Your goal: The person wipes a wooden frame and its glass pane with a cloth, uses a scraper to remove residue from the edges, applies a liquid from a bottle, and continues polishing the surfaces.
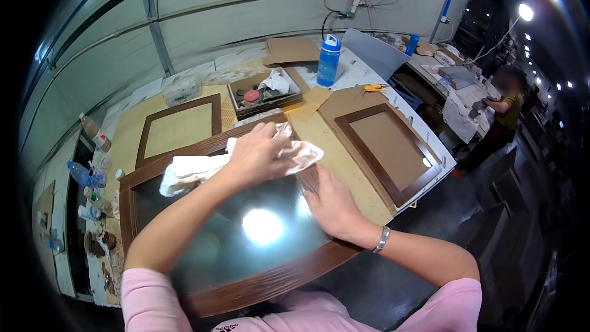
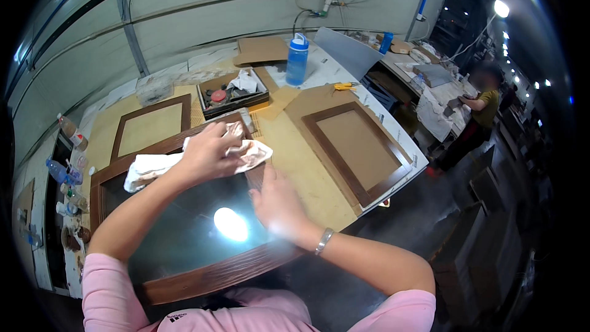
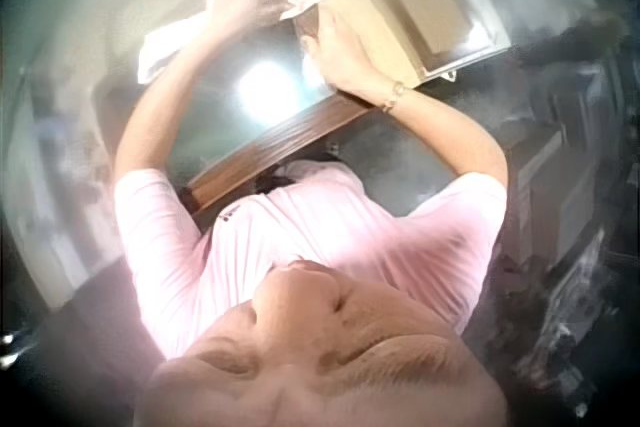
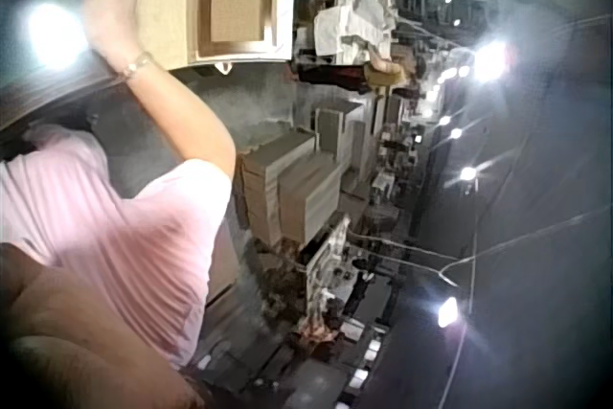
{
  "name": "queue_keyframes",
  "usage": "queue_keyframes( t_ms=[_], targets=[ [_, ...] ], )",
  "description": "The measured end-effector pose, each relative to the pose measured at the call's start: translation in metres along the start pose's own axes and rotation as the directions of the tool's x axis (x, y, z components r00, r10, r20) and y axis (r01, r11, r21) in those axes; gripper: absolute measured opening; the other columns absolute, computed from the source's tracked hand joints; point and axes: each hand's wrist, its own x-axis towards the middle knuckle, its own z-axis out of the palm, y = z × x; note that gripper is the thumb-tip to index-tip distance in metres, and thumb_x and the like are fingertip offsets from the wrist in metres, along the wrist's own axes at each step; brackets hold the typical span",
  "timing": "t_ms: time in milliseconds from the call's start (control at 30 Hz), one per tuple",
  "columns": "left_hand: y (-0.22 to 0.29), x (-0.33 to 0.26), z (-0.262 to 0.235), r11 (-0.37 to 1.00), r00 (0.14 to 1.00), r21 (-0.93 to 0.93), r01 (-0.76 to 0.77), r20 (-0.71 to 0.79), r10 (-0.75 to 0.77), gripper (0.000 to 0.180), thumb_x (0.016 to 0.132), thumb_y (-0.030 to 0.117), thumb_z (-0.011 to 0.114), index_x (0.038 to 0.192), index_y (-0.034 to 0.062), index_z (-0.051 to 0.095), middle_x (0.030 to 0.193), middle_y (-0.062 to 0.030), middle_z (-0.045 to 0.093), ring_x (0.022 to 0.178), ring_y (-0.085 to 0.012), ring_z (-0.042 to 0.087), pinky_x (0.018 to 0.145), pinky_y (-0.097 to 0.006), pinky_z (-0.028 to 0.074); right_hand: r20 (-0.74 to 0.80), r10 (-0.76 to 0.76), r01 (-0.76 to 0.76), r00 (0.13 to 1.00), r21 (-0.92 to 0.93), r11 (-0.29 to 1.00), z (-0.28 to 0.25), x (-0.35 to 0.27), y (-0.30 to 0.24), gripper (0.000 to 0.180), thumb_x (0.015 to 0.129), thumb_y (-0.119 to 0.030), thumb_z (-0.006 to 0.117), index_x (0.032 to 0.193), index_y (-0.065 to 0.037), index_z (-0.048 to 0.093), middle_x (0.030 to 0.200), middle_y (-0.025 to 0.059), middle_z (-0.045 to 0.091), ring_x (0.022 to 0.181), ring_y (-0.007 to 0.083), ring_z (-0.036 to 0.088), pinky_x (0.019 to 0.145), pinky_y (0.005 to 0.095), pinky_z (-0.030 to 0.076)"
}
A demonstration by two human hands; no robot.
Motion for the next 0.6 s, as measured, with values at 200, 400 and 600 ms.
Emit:
queue_keyframes(
  t_ms=[200, 400, 600],
  targets=[
    [-0.063, 0.079, 0.021, 0.948, 0.948, 0.024, 0.317, 0.003, -0.318, 0.045, 0.081, 0.039, 0.078, 0.120, 0.0156, 0.071, 0.118, -0.0161, 0.066, 0.108, -0.0340, 0.065, 0.088, -0.047, 0.047, 0.027, -0.025, 0.025, 0.999, 0.019, 1.000, 0.004, 0.000, -0.006, 0.061, 0.095, -0.017, 0.061, 0.138, 0.018, 0.036, 0.121, 0.0341, 0.054, 0.111, 0.0461, 0.057, 0.096, 0.0486, 0.048],
    [-0.067, 0.101, 0.043, 0.865, 0.912, -0.297, 0.404, 0.205, -0.355, 0.053, 0.081, 0.036, 0.078, 0.123, 0.0044, 0.065, 0.111, -0.0212, 0.071, 0.104, -0.0350, 0.069, 0.089, -0.040, 0.052, 0.028, 0.023, -0.025, 0.999, 0.063, 0.998, -0.002, 0.000, -0.002, 0.064, 0.091, -0.016, 0.064, 0.137, 0.020, 0.038, 0.123, 0.0351, 0.055, 0.113, 0.0473, 0.057, 0.099, 0.0471, 0.046],
    [-0.088, 0.107, 0.047, 0.766, 0.901, -0.480, 0.428, 0.289, -0.322, 0.054, 0.081, 0.026, 0.082, 0.119, -0.0061, 0.061, 0.102, -0.0195, 0.071, 0.094, -0.0245, 0.069, 0.081, -0.038, 0.053, -0.006, -0.041, 0.041, 0.999, 0.053, 0.998, 0.007, 0.000, 0.003, 0.064, 0.091, -0.015, 0.064, 0.137, 0.021, 0.037, 0.122, 0.0353, 0.054, 0.113, 0.0473, 0.056, 0.099, 0.0478, 0.046]
  ],
)
